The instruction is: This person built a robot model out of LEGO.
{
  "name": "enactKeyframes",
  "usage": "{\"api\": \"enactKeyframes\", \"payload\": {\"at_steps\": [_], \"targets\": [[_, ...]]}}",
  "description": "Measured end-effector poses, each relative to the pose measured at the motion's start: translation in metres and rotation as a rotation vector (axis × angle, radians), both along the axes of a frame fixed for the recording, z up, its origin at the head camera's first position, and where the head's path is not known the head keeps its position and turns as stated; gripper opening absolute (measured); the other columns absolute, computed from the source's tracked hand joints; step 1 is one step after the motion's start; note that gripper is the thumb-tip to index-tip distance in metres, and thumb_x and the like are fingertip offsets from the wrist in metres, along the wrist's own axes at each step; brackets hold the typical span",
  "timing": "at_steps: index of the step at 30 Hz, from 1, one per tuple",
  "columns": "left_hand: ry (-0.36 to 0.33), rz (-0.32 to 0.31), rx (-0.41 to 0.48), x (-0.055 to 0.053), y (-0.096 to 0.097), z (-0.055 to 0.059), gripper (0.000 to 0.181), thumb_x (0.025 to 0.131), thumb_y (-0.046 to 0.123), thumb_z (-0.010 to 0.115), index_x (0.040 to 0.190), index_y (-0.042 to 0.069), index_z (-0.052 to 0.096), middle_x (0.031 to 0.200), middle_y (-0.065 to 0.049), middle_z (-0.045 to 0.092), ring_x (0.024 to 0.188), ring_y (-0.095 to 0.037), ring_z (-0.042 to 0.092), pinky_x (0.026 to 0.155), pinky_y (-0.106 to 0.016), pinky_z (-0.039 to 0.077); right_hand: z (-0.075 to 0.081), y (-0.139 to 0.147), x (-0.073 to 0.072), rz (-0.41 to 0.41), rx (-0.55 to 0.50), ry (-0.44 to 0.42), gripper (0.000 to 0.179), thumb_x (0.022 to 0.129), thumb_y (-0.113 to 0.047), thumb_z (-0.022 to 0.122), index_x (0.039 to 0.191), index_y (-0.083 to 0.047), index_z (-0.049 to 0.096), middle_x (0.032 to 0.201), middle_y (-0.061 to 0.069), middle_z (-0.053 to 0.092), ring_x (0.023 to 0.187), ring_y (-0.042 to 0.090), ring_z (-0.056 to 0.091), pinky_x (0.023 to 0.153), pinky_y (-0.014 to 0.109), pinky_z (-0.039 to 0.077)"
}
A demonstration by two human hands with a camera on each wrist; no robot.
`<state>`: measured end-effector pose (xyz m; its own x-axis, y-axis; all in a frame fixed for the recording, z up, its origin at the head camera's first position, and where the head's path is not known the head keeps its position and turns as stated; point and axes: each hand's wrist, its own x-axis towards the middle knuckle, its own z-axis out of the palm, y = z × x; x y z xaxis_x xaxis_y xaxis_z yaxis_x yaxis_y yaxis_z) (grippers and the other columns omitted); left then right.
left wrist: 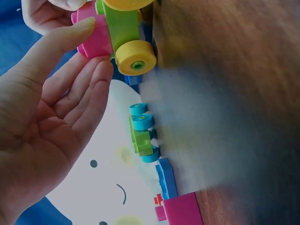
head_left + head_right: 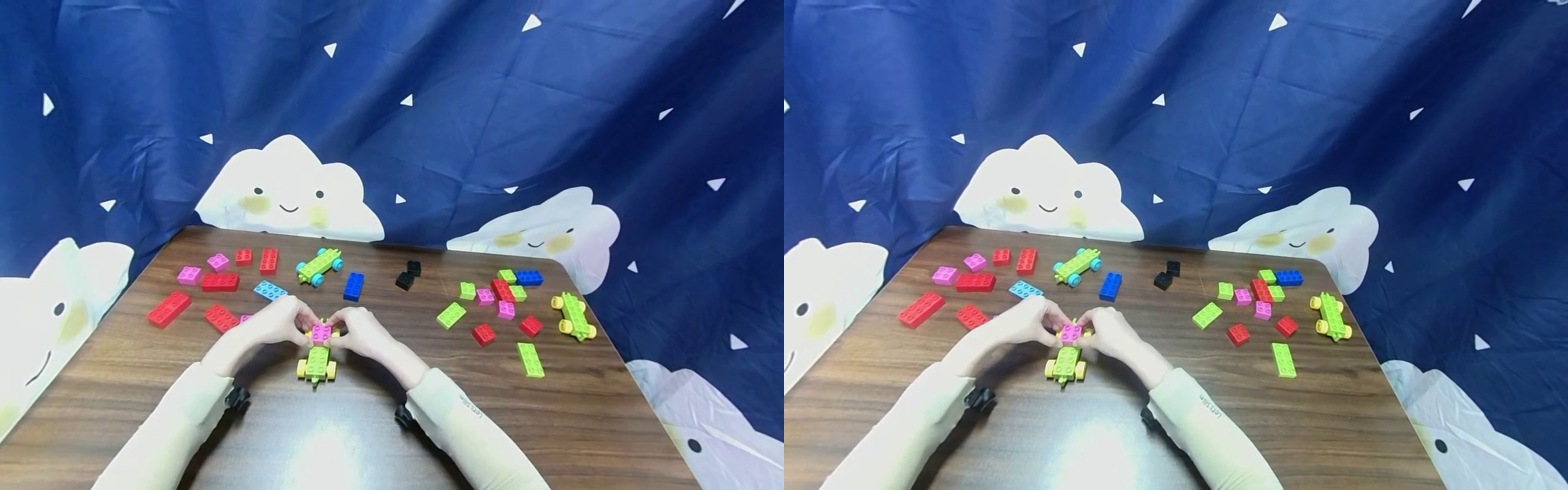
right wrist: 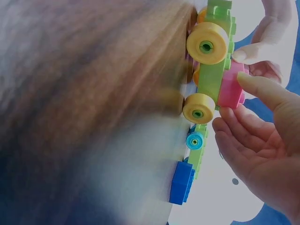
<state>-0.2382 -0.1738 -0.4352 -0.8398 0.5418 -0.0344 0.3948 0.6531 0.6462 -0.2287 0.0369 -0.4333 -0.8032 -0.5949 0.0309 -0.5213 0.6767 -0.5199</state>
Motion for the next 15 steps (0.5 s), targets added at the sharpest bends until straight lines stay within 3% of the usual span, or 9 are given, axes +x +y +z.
{"api": "enactKeyframes", "payload": {"at_steps": [6, 15], "targets": [[0.009, -0.007, 0.007, 0.0010, -0.0008, -0.0008, 0.028, 0.069, 0.014, 0.086, 0.095, 0.006, 0.076, 0.087, -0.001, 0.075, 0.078, -0.011, 0.066, 0.073, -0.030, 0.056, -0.0007, 0.0021, -0.0012, 0.016, -0.017, -0.016, 0.031, 0.083, -0.022, 0.078, 0.108, -0.005, 0.072, 0.105, 0.006, 0.074, 0.100, 0.017, 0.067, 0.086, 0.026, 0.053], [-0.007, -0.005, 0.030, -0.0007, -0.0039, -0.0042, 0.033, 0.070, 0.015, 0.085, 0.100, 0.005, 0.075, 0.092, -0.003, 0.075, 0.085, -0.015, 0.069, 0.080, -0.034, 0.057, 0.0012, 0.0062, -0.0007, 0.047, -0.027, 0.026, 0.036, 0.084, -0.026, 0.077, 0.113, -0.005, 0.070, 0.110, 0.007, 0.072, 0.106, 0.019, 0.066, 0.092, 0.030, 0.053]]}}
